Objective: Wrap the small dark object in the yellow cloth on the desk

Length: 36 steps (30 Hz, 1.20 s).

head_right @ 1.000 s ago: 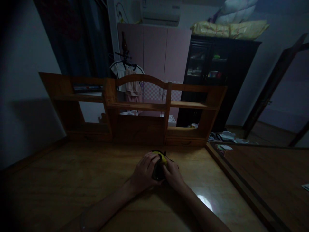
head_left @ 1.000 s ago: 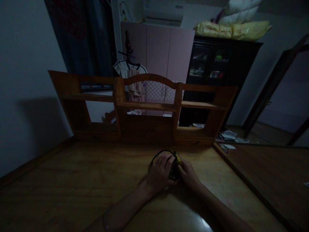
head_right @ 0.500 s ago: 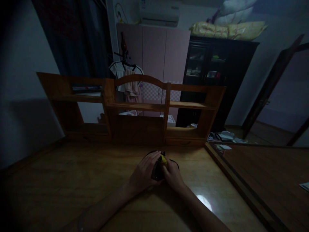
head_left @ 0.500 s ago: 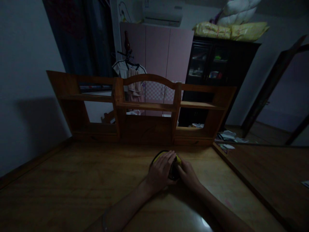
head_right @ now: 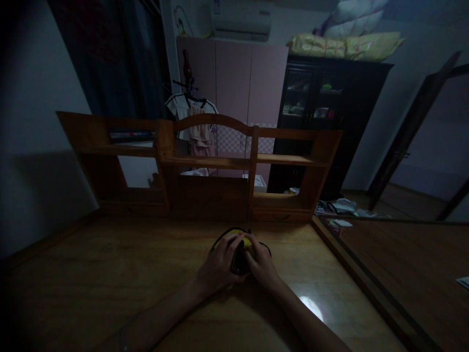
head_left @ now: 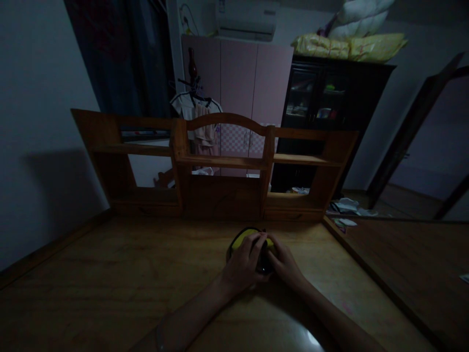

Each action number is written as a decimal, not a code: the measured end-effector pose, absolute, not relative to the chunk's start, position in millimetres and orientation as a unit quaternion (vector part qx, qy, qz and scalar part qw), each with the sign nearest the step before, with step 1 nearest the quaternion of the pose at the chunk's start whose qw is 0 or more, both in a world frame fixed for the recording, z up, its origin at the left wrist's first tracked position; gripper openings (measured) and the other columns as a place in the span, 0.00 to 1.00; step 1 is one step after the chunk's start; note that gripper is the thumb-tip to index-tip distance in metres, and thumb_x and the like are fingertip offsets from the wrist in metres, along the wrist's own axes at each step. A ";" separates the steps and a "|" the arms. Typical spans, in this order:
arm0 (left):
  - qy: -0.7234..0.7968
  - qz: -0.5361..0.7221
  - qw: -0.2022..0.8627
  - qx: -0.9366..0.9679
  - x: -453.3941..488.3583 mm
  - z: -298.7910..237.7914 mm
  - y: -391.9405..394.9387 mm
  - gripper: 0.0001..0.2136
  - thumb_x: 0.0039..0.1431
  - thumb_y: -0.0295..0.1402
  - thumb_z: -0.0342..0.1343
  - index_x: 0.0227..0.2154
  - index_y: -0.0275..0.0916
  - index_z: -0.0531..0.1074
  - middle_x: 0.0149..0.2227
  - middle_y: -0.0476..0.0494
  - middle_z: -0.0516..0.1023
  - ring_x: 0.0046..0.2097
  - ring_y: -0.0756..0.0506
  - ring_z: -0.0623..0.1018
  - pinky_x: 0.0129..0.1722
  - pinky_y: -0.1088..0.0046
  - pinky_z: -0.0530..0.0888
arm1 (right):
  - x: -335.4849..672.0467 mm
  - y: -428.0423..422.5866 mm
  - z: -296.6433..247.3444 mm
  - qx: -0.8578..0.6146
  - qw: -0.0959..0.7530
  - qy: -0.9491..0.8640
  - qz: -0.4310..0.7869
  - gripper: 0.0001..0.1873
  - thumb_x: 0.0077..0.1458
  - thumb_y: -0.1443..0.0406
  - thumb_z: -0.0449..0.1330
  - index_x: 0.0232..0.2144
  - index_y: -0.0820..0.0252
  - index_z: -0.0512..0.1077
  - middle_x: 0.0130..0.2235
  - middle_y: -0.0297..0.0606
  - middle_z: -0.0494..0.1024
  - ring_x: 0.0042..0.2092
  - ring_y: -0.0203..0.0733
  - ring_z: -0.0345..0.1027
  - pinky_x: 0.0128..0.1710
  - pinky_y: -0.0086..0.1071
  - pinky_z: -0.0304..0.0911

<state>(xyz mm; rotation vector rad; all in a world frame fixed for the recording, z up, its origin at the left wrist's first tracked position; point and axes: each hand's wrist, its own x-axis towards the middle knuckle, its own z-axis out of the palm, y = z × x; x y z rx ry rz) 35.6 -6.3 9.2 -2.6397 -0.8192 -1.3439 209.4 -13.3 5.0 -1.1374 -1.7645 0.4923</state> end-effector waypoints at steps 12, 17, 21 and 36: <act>-0.278 -0.450 0.036 -0.848 35.3 4.5 -0.4 0.40 0.47 0.45 0.65 0.59 0.36 0.54 0.53 0.32 0.67 0.56 0.34 0.68 0.56 0.51 0.68 | 210.2 -11.5 0.4 -0.491 0.467 -0.707 0.203 0.17 0.57 0.64 0.54 0.49 0.60 0.69 0.44 0.41 0.78 0.45 0.47 0.71 0.48 0.38 0.64; -0.293 -0.447 0.033 -0.845 35.1 3.3 -1.5 0.41 0.45 0.44 0.65 0.60 0.37 0.53 0.53 0.32 0.67 0.56 0.34 0.69 0.56 0.53 0.69 | 213.4 -8.4 -7.5 -0.495 0.454 -0.721 0.173 0.15 0.58 0.64 0.52 0.46 0.59 0.70 0.42 0.41 0.77 0.43 0.47 0.70 0.45 0.38 0.64; -0.309 -0.431 0.014 -0.848 35.0 2.2 -2.5 0.43 0.43 0.41 0.68 0.60 0.37 0.52 0.54 0.33 0.66 0.56 0.36 0.69 0.54 0.59 0.73 | 215.1 -6.4 -10.7 -0.489 0.452 -0.728 0.162 0.17 0.57 0.65 0.52 0.49 0.58 0.69 0.43 0.42 0.77 0.44 0.48 0.70 0.46 0.39 0.64; -0.275 -0.443 -0.019 -0.853 36.0 4.2 -4.3 0.44 0.46 0.44 0.66 0.61 0.35 0.50 0.58 0.31 0.62 0.61 0.37 0.65 0.59 0.58 0.68 | 208.1 -18.6 18.0 -0.460 0.470 -0.722 0.217 0.22 0.53 0.66 0.54 0.52 0.56 0.68 0.48 0.38 0.77 0.48 0.47 0.70 0.51 0.36 0.62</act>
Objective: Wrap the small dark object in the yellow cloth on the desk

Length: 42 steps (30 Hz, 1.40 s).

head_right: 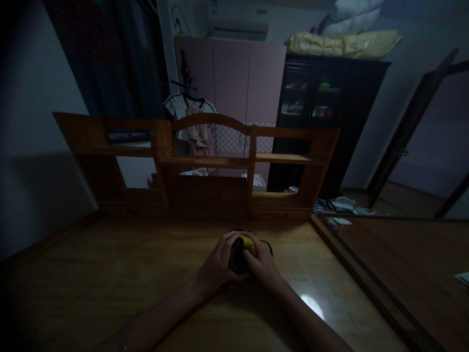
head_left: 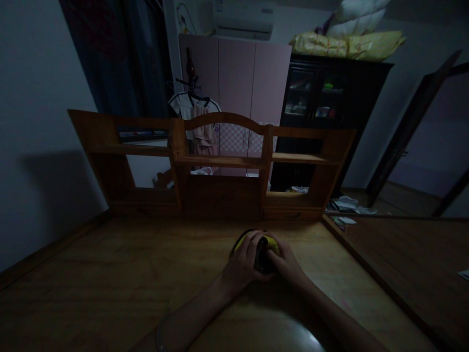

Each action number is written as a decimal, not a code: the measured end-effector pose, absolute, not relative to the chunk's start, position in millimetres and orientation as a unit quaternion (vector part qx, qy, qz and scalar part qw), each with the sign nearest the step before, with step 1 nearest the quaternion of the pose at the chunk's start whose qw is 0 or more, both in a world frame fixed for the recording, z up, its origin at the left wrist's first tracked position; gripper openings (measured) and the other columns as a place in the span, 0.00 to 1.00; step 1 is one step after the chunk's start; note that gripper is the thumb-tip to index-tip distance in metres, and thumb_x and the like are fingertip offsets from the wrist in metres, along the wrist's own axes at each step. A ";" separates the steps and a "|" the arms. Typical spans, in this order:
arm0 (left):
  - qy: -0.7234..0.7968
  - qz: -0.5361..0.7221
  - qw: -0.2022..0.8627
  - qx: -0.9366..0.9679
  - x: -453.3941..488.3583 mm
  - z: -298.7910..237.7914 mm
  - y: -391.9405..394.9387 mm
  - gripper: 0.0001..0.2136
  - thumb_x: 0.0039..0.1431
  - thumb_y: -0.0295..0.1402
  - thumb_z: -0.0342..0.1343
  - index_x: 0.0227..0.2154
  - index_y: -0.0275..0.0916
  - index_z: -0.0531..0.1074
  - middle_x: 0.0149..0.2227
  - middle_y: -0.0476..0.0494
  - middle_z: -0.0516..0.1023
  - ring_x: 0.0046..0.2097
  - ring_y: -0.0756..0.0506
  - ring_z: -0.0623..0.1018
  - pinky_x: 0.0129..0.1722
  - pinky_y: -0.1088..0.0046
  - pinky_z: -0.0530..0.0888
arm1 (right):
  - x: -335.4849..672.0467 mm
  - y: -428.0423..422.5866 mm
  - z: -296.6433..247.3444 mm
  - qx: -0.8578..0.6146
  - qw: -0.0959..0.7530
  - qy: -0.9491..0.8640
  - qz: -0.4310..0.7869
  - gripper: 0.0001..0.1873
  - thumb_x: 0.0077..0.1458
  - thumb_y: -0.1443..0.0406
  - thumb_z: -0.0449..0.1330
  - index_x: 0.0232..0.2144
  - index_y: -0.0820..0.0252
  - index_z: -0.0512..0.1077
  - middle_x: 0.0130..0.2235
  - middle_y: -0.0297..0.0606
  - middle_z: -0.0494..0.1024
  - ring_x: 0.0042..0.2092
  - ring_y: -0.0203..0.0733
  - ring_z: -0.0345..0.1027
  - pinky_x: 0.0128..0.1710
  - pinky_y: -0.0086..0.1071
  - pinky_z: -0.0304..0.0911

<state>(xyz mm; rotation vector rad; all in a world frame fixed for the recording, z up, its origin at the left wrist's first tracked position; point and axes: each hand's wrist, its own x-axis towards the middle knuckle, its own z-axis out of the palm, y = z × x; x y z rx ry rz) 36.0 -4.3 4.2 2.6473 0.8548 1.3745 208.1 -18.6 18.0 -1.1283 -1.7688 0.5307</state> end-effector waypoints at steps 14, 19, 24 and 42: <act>0.257 0.418 0.012 0.871 37.5 -1.6 -2.0 0.49 0.47 0.49 0.65 0.64 0.34 0.44 0.61 0.31 0.59 0.64 0.36 0.60 0.62 0.57 0.64 | 219.4 -10.7 -8.6 -0.536 0.453 -0.700 0.133 0.23 0.52 0.61 0.54 0.51 0.58 0.70 0.45 0.43 0.78 0.47 0.52 0.69 0.50 0.45 0.62; 0.255 0.418 -0.001 0.872 37.4 1.4 -3.0 0.49 0.47 0.49 0.64 0.64 0.34 0.43 0.61 0.30 0.60 0.63 0.35 0.62 0.61 0.56 0.66 | 218.7 -11.5 -8.1 -0.562 0.439 -0.690 0.122 0.24 0.52 0.60 0.54 0.51 0.60 0.70 0.46 0.46 0.78 0.46 0.54 0.70 0.47 0.44 0.64; 0.261 0.421 -0.004 0.869 37.9 0.5 -1.9 0.49 0.47 0.50 0.64 0.64 0.34 0.43 0.59 0.30 0.64 0.60 0.36 0.67 0.59 0.57 0.68 | 214.4 -12.6 2.5 -0.536 0.454 -0.692 0.166 0.20 0.53 0.61 0.55 0.48 0.59 0.70 0.43 0.43 0.78 0.44 0.50 0.71 0.47 0.40 0.64; 0.332 0.429 0.033 0.840 37.7 -3.8 1.1 0.47 0.41 0.49 0.67 0.60 0.36 0.51 0.55 0.32 0.67 0.57 0.34 0.70 0.57 0.54 0.70 | 220.2 -9.7 1.7 -0.455 0.472 -0.650 0.383 0.20 0.58 0.58 0.54 0.50 0.58 0.70 0.49 0.39 0.75 0.52 0.50 0.66 0.56 0.42 0.57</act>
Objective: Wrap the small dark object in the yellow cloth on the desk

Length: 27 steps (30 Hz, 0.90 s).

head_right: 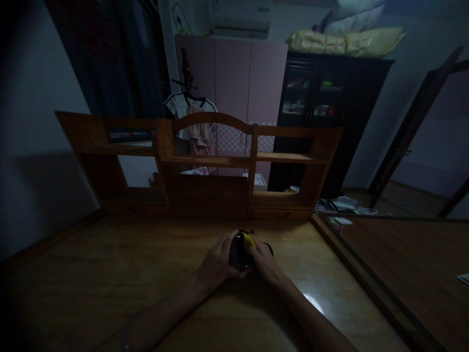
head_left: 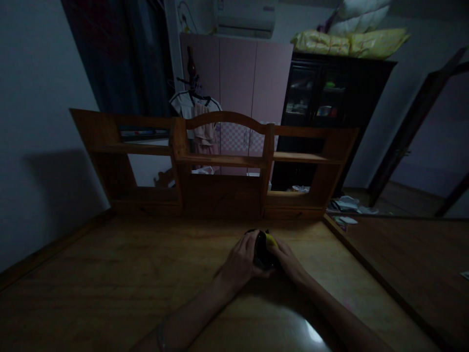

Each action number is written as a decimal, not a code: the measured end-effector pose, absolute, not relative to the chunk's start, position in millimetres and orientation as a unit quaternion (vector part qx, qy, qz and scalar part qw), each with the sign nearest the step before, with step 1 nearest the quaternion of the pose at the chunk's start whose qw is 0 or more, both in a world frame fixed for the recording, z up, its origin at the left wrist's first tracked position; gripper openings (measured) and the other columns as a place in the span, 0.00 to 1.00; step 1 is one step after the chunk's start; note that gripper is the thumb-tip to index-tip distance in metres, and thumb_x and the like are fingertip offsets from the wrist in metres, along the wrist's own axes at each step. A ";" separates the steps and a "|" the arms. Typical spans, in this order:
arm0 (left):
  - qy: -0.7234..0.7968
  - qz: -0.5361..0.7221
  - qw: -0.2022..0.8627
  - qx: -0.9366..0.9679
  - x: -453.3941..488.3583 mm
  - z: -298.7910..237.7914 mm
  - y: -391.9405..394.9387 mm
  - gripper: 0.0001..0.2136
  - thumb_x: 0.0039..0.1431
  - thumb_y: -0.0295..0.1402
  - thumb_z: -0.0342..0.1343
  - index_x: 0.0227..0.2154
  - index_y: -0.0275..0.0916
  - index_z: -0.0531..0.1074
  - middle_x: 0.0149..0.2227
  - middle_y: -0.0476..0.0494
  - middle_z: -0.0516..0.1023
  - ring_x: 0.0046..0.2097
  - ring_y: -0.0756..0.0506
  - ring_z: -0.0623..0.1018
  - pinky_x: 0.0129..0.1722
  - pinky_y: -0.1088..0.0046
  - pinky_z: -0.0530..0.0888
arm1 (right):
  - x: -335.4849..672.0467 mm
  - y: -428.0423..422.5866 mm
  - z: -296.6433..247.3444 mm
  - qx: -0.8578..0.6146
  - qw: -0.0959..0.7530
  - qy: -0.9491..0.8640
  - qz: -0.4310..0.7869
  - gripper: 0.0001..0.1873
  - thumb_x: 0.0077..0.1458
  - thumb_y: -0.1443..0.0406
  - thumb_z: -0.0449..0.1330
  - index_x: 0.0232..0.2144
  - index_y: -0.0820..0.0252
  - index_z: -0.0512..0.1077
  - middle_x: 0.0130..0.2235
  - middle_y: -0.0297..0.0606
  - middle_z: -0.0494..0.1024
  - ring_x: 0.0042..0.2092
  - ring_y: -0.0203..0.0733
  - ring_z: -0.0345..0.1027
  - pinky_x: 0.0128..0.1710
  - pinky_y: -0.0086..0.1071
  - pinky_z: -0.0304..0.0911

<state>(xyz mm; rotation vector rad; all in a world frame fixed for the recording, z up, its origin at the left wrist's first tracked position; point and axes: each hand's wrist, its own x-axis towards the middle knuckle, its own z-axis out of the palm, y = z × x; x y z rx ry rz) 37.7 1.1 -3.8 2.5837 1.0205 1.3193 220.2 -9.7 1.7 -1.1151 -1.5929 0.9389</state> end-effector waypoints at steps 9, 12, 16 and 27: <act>0.314 0.420 0.026 0.851 38.2 -0.6 -0.8 0.47 0.43 0.45 0.68 0.62 0.37 0.49 0.56 0.32 0.66 0.58 0.35 0.69 0.57 0.54 0.69 | 220.4 -2.9 -7.1 -0.472 0.457 -0.686 0.314 0.22 0.56 0.61 0.53 0.53 0.60 0.68 0.52 0.42 0.75 0.53 0.49 0.67 0.56 0.44 0.58; 0.310 0.427 0.024 0.849 38.2 1.3 -0.9 0.46 0.44 0.45 0.67 0.62 0.38 0.49 0.57 0.32 0.65 0.59 0.35 0.68 0.58 0.53 0.68 | 220.9 -2.5 -11.3 -0.481 0.456 -0.694 0.281 0.24 0.57 0.61 0.53 0.56 0.59 0.65 0.54 0.42 0.73 0.55 0.49 0.66 0.58 0.46 0.57; 0.310 0.433 0.021 0.846 37.9 1.6 -1.0 0.46 0.43 0.46 0.67 0.62 0.38 0.49 0.57 0.32 0.64 0.59 0.35 0.67 0.58 0.54 0.69 | 219.6 -5.3 -9.5 -0.496 0.455 -0.702 0.234 0.23 0.57 0.62 0.52 0.55 0.58 0.66 0.53 0.41 0.74 0.54 0.49 0.67 0.56 0.45 0.59; 0.320 0.421 -0.070 0.846 37.8 2.5 -0.8 0.43 0.42 0.48 0.66 0.58 0.35 0.55 0.54 0.31 0.68 0.54 0.34 0.71 0.54 0.54 0.71 | 216.2 -7.7 -5.3 -0.505 0.416 -0.739 0.161 0.21 0.61 0.63 0.49 0.55 0.62 0.64 0.42 0.45 0.78 0.42 0.48 0.73 0.44 0.39 0.67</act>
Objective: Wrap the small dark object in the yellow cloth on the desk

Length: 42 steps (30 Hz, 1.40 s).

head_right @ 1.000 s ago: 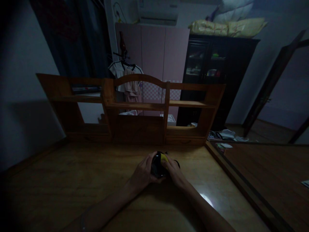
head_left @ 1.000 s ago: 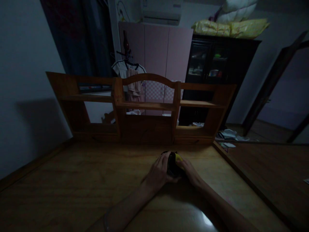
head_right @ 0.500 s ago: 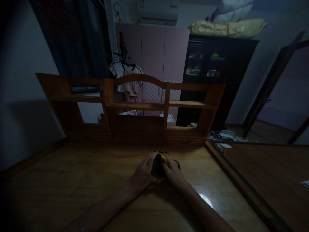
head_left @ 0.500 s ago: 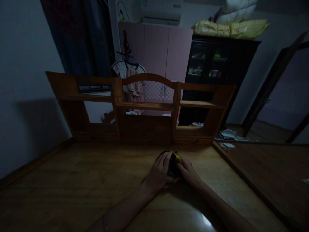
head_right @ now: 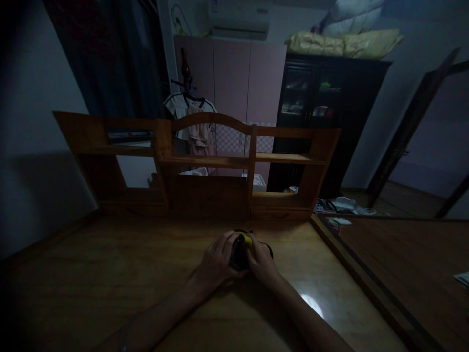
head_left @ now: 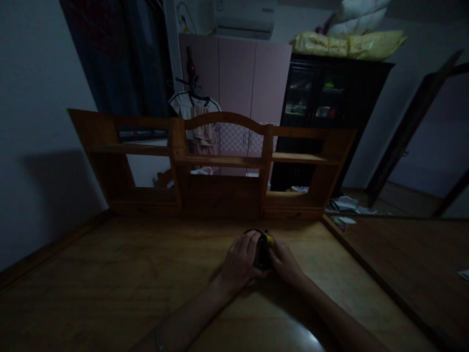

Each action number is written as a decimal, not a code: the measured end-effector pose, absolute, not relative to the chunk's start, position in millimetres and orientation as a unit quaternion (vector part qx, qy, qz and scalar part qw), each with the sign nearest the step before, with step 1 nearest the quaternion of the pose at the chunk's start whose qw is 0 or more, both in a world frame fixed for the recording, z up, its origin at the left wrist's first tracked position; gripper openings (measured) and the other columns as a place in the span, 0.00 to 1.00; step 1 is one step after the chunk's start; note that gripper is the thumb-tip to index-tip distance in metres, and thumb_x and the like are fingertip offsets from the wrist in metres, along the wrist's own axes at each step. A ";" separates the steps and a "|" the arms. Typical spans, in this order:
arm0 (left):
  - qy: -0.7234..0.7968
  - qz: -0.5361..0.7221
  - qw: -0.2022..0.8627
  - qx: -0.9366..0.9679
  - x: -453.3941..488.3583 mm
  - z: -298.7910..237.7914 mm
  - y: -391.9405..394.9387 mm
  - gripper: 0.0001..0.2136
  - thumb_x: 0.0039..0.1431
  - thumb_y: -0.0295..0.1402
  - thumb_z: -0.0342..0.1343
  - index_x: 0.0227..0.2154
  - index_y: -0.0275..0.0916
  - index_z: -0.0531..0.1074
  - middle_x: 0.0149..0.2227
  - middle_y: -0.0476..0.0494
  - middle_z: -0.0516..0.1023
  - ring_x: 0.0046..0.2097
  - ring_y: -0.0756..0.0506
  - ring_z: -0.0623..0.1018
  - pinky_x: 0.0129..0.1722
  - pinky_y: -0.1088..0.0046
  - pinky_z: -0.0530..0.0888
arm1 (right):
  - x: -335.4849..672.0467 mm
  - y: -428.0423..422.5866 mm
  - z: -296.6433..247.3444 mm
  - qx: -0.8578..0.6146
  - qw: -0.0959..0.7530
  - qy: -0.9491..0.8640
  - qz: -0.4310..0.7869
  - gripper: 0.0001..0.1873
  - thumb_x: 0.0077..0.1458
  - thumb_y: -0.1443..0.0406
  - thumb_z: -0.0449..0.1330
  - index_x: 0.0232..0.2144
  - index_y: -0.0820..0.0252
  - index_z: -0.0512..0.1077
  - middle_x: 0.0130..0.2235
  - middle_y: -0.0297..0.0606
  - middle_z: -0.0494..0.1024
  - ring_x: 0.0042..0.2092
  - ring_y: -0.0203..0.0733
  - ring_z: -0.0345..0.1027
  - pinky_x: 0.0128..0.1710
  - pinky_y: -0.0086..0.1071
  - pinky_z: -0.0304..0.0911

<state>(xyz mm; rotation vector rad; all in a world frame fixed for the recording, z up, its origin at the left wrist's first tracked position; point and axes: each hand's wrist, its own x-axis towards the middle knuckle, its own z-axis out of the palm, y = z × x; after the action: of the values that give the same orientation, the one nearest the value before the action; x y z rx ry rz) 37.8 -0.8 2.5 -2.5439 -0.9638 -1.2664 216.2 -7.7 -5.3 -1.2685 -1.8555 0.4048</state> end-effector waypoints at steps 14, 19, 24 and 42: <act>-0.333 -0.414 0.102 -0.841 36.8 1.5 -0.1 0.40 0.44 0.51 0.64 0.58 0.37 0.58 0.52 0.33 0.68 0.51 0.35 0.72 0.52 0.55 0.71 | 218.8 -4.5 -9.4 -0.536 0.382 -0.747 0.095 0.21 0.59 0.65 0.48 0.54 0.62 0.65 0.38 0.45 0.79 0.38 0.48 0.73 0.38 0.36 0.66; -0.333 -0.415 0.099 -0.841 36.7 2.3 -0.7 0.41 0.43 0.50 0.64 0.58 0.38 0.58 0.52 0.33 0.68 0.50 0.34 0.72 0.52 0.55 0.71 | 218.1 -6.1 -4.5 -0.552 0.359 -0.749 0.076 0.20 0.60 0.64 0.47 0.52 0.63 0.66 0.36 0.44 0.79 0.35 0.46 0.73 0.35 0.34 0.64; -0.340 -0.408 0.102 -0.841 36.4 2.1 -1.1 0.40 0.43 0.50 0.65 0.57 0.38 0.59 0.52 0.33 0.68 0.50 0.34 0.72 0.51 0.54 0.71 | 217.6 -7.6 -1.3 -0.563 0.345 -0.749 0.054 0.16 0.59 0.65 0.48 0.46 0.63 0.69 0.34 0.43 0.79 0.35 0.46 0.74 0.34 0.31 0.62; -0.362 -0.429 0.058 -0.826 37.0 3.4 -5.3 0.37 0.45 0.49 0.64 0.57 0.40 0.60 0.47 0.38 0.68 0.47 0.38 0.72 0.48 0.60 0.73 | 216.6 -10.7 8.1 -0.576 0.386 -0.720 0.044 0.17 0.59 0.58 0.53 0.45 0.62 0.71 0.32 0.43 0.81 0.34 0.48 0.75 0.32 0.32 0.62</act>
<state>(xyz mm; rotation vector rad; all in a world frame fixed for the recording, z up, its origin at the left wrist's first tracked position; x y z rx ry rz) 37.0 -5.3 3.4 -2.5033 -1.0963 -1.2992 216.6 -10.7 8.1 -1.4662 -1.8323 0.1113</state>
